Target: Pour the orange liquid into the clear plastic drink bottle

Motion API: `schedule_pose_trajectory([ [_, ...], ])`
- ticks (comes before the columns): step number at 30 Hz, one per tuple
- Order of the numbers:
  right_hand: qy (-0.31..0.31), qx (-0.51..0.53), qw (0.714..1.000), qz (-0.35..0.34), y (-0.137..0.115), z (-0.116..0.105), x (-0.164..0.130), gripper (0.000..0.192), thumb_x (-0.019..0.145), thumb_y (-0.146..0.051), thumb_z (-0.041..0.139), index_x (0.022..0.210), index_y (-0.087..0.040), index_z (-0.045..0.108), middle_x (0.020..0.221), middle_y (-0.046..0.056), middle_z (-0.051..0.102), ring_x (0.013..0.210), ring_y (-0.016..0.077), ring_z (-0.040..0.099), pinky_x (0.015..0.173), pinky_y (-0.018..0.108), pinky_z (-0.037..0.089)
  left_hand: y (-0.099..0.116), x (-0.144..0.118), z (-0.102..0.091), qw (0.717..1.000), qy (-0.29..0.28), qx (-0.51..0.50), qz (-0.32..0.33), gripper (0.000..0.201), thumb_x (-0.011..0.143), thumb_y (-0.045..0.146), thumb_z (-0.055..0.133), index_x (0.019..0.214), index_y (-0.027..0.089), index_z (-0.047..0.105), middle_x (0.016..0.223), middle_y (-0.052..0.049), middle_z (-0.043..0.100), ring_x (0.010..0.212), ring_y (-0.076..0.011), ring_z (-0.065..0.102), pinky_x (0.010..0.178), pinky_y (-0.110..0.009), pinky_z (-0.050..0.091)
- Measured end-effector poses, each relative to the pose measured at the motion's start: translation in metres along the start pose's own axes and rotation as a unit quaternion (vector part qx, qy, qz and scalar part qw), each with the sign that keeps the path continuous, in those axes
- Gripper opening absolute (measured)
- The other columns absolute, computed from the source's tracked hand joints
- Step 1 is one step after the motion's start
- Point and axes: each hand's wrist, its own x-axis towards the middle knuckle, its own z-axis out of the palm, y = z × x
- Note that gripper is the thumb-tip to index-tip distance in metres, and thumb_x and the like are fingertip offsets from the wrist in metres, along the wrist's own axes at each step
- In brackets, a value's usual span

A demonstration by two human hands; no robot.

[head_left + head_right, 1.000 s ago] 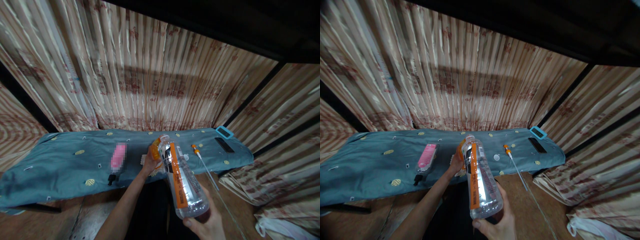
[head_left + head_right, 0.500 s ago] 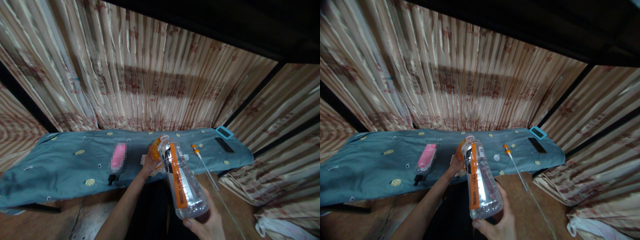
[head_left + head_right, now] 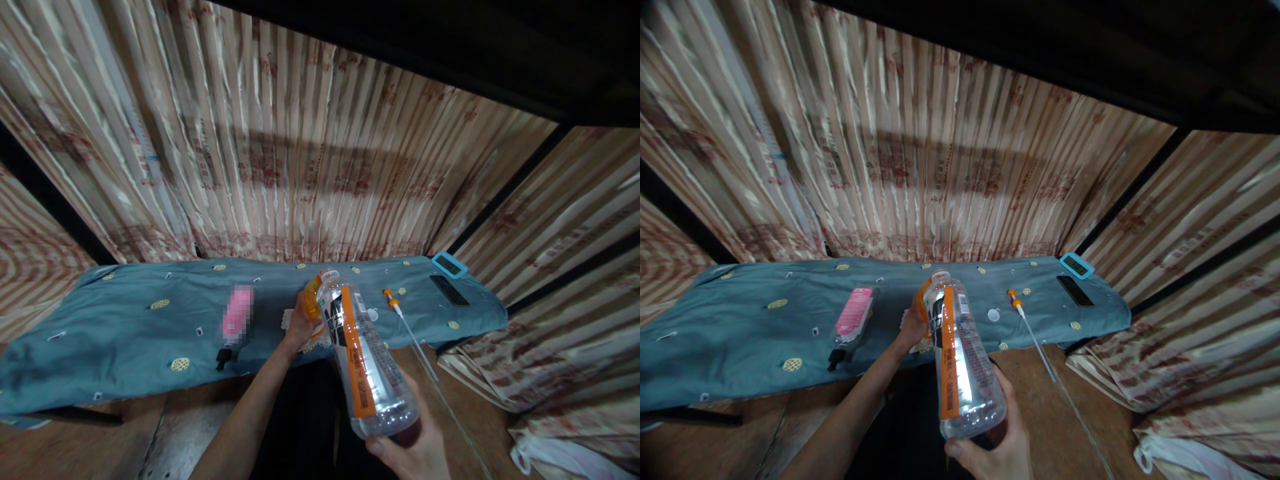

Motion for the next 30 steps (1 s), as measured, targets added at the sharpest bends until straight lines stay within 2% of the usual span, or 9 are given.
schedule_pose_trajectory([
  [5, 0.006, -0.025, 1.000, -0.006, 0.0036, -0.0020, 0.0005, 0.085, 0.046, -0.045, 0.089, 0.121, -0.022, 0.056, 0.111, 0.005, 0.072, 0.103, 0.0261, 0.068, 0.086, 0.026, 0.053, 0.0013, -0.0004, -0.0007, 1.000, -0.001, -0.013, 0.003, 0.051, 0.069, 0.011, 0.065, 0.115, 0.019, 0.045, 0.105, -0.005, 0.060, 0.094, -0.0195, 0.062, 0.087, -0.035, 0.050],
  [13, -0.018, -0.037, 0.998, -0.036, 0.0015, -0.0013, 0.0021, 0.088, 0.052, -0.049, 0.086, 0.128, -0.023, 0.050, 0.122, 0.007, 0.069, 0.111, 0.0276, 0.065, 0.089, 0.028, 0.053, 0.0022, -0.0011, -0.0004, 1.000, 0.000, -0.010, -0.013, 0.051, 0.070, 0.012, 0.065, 0.116, 0.019, 0.045, 0.106, -0.005, 0.062, 0.094, -0.0198, 0.063, 0.088, -0.036, 0.050],
  [18, -0.005, -0.017, 1.000, -0.019, 0.0021, -0.0016, 0.0010, 0.087, 0.048, -0.043, 0.089, 0.125, -0.025, 0.053, 0.117, 0.004, 0.071, 0.107, 0.0249, 0.068, 0.086, 0.023, 0.053, 0.0013, -0.0006, -0.0004, 1.000, 0.002, -0.019, 0.004, 0.055, 0.070, 0.012, 0.066, 0.120, 0.020, 0.044, 0.112, -0.007, 0.060, 0.097, -0.0214, 0.062, 0.089, -0.037, 0.049],
  [25, -0.003, -0.015, 1.000, -0.003, 0.0058, -0.0032, 0.0005, 0.085, 0.047, -0.039, 0.090, 0.123, -0.022, 0.054, 0.112, 0.005, 0.073, 0.102, 0.0248, 0.069, 0.086, 0.025, 0.053, -0.0002, 0.0004, 0.0004, 1.000, -0.001, -0.012, -0.003, 0.055, 0.071, 0.014, 0.064, 0.122, 0.020, 0.043, 0.115, -0.007, 0.059, 0.103, -0.0216, 0.060, 0.093, -0.038, 0.048],
  [30, 0.003, -0.028, 1.000, -0.001, 0.0048, -0.0023, 0.0000, 0.087, 0.047, -0.045, 0.089, 0.123, -0.023, 0.053, 0.111, 0.005, 0.073, 0.101, 0.0245, 0.069, 0.085, 0.025, 0.053, 0.0005, -0.0003, 0.0002, 1.000, -0.001, -0.018, -0.007, 0.056, 0.070, 0.013, 0.065, 0.121, 0.020, 0.043, 0.114, -0.007, 0.059, 0.100, -0.0217, 0.061, 0.091, -0.038, 0.049],
])
